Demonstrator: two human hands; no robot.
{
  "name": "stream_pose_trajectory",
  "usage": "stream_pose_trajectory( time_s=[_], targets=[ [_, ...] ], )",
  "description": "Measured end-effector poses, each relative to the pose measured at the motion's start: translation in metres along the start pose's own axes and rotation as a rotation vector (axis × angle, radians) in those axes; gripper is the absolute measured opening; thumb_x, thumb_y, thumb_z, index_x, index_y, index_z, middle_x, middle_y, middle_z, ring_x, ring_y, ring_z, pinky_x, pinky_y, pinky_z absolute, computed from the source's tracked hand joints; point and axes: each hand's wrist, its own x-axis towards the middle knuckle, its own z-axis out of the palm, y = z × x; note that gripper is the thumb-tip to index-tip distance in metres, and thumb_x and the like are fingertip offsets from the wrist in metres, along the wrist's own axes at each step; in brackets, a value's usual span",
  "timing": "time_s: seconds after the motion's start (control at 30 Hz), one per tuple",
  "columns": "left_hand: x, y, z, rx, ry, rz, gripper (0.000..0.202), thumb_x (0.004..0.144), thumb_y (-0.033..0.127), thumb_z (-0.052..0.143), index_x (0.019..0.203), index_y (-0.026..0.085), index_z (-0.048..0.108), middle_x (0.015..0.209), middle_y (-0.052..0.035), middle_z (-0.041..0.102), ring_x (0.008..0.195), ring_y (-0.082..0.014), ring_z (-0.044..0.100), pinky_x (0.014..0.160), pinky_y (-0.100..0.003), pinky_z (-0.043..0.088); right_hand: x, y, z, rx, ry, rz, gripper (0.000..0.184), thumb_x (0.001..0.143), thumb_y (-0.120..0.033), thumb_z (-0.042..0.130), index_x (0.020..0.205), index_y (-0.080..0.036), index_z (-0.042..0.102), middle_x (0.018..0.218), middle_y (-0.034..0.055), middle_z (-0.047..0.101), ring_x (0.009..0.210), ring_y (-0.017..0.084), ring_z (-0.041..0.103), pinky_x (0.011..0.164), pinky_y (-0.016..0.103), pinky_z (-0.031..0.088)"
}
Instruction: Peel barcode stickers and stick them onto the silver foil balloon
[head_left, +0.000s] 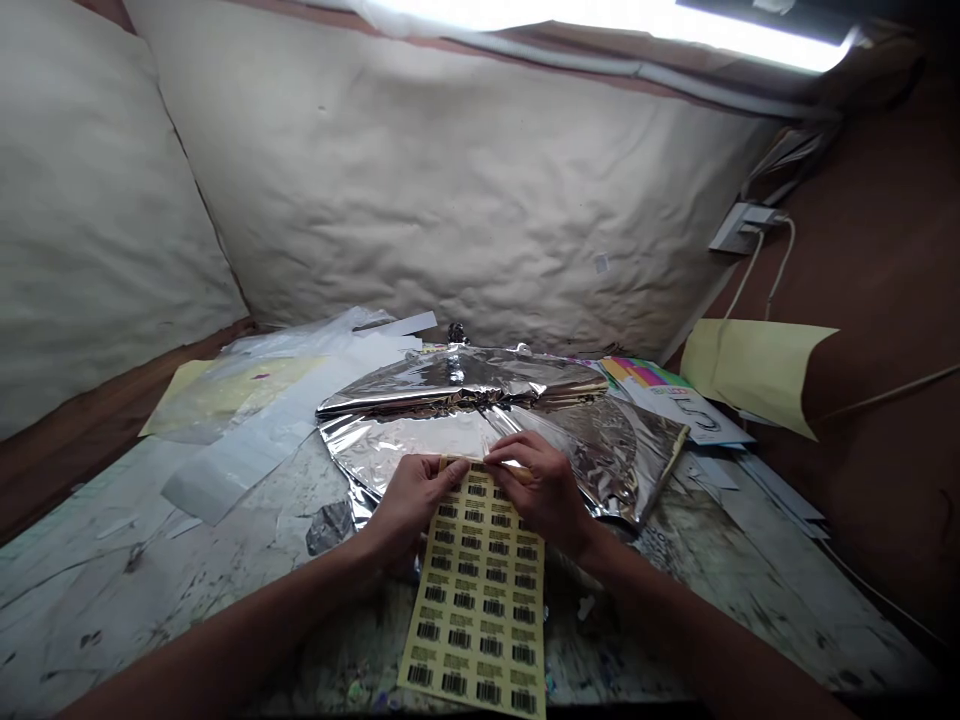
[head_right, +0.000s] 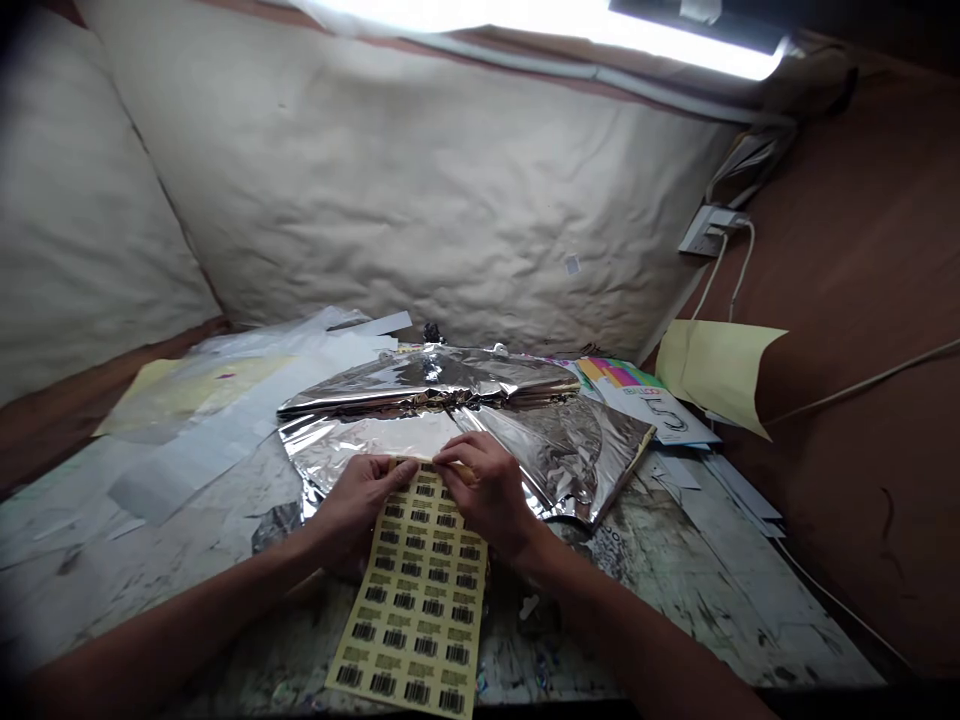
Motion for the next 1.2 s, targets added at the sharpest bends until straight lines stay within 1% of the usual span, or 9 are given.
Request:
stream_pose_trajectory(
  time_s=[0.17,0.23,0.33,0.43,0.57,0.73,0.93,1.07,1.2],
  targets=[
    [0.007,0.000,-0.004,-0.214,-0.017,-0.195,0.045,0.079,0.056,0.067,0.075,0.011,0.063,0.062,-0.0028,0.064,0.052,-0.0120,0.058,0.052,-0.022,0.047,0.001,-0.009,-0.015,0.173,0.034,-0.050,0.010,0.082,-0.013,0.066,0.087,-0.021,0.070,0.093,0.0054,0.066,0.091,0.019,0.061,0.081,0.034,0.050],
    [0.006,0.003,-0.007,-0.209,-0.059,-0.220,0.042,0.076,0.052,0.072,0.073,0.011,0.062,0.057,-0.0008,0.060,0.047,-0.0106,0.054,0.047,-0.020,0.043,0.002,-0.009,-0.027,0.284,0.076,0.029,0.005,0.082,-0.017,0.068,0.086,-0.020,0.070,0.089,0.0045,0.066,0.088,0.018,0.061,0.080,0.033,0.050],
    [-0.004,0.008,-0.007,-0.132,-0.380,-0.303,0.039,0.076,0.047,0.075,0.068,0.010,0.063,0.055,-0.0009,0.059,0.044,-0.0089,0.052,0.043,-0.018,0.039,-0.002,0.001,-0.044,0.422,0.049,0.334,0.010,0.079,-0.027,0.073,0.083,-0.018,0.070,0.078,0.0024,0.066,0.073,0.015,0.060,0.066,0.028,0.048],
    [-0.017,0.012,-0.003,0.010,-0.737,-0.394,0.033,0.079,0.043,0.073,0.074,0.011,0.067,0.062,-0.0020,0.064,0.048,-0.0085,0.055,0.046,-0.017,0.041,-0.013,0.015,-0.048,0.492,-0.133,0.653,0.022,0.071,-0.035,0.077,0.078,-0.015,0.070,0.069,0.0008,0.064,0.061,0.012,0.056,0.057,0.025,0.045],
    [-0.024,0.012,-0.005,0.024,-0.904,-0.526,0.035,0.072,0.047,0.078,0.080,0.014,0.070,0.066,-0.0025,0.069,0.048,-0.0099,0.058,0.042,-0.016,0.043,-0.027,0.027,-0.040,0.602,-0.337,0.869,0.029,0.066,-0.038,0.080,0.076,-0.014,0.069,0.065,0.0006,0.064,0.057,0.014,0.058,0.054,0.026,0.047],
    [-0.022,0.011,-0.013,-0.122,-0.927,-0.520,0.041,0.065,0.050,0.081,0.079,0.012,0.071,0.066,-0.0039,0.071,0.045,-0.0099,0.059,0.040,-0.016,0.043,-0.033,0.034,-0.033,0.515,-0.397,0.830,0.023,0.066,-0.033,0.080,0.075,-0.013,0.072,0.068,0.0014,0.066,0.061,0.012,0.058,0.055,0.023,0.047],
    [-0.024,0.017,-0.007,-0.017,-0.926,-0.505,0.039,0.068,0.050,0.080,0.079,0.013,0.070,0.067,-0.0038,0.071,0.049,-0.0109,0.061,0.042,-0.016,0.046,-0.035,0.031,-0.029,0.451,-0.435,0.877,0.021,0.070,-0.032,0.075,0.078,-0.014,0.070,0.068,0.0014,0.067,0.060,0.016,0.063,0.058,0.027,0.051],
    [-0.026,0.020,-0.005,0.003,-0.929,-0.479,0.041,0.068,0.051,0.079,0.078,0.013,0.070,0.064,-0.0038,0.070,0.045,-0.0108,0.059,0.041,-0.016,0.045,-0.035,0.018,-0.028,0.042,-0.458,0.625,0.010,0.078,-0.027,0.069,0.082,-0.018,0.071,0.074,0.0010,0.070,0.067,0.015,0.063,0.063,0.026,0.046],
    [-0.026,0.018,-0.007,0.004,-0.915,-0.468,0.040,0.067,0.050,0.080,0.076,0.013,0.070,0.064,-0.0041,0.070,0.047,-0.0101,0.060,0.044,-0.016,0.045,-0.033,0.015,-0.039,-0.275,-0.427,0.435,0.023,0.081,-0.023,0.069,0.103,-0.020,0.065,0.078,-0.0001,0.067,0.068,0.015,0.060,0.065,0.027,0.043]
  ],
)
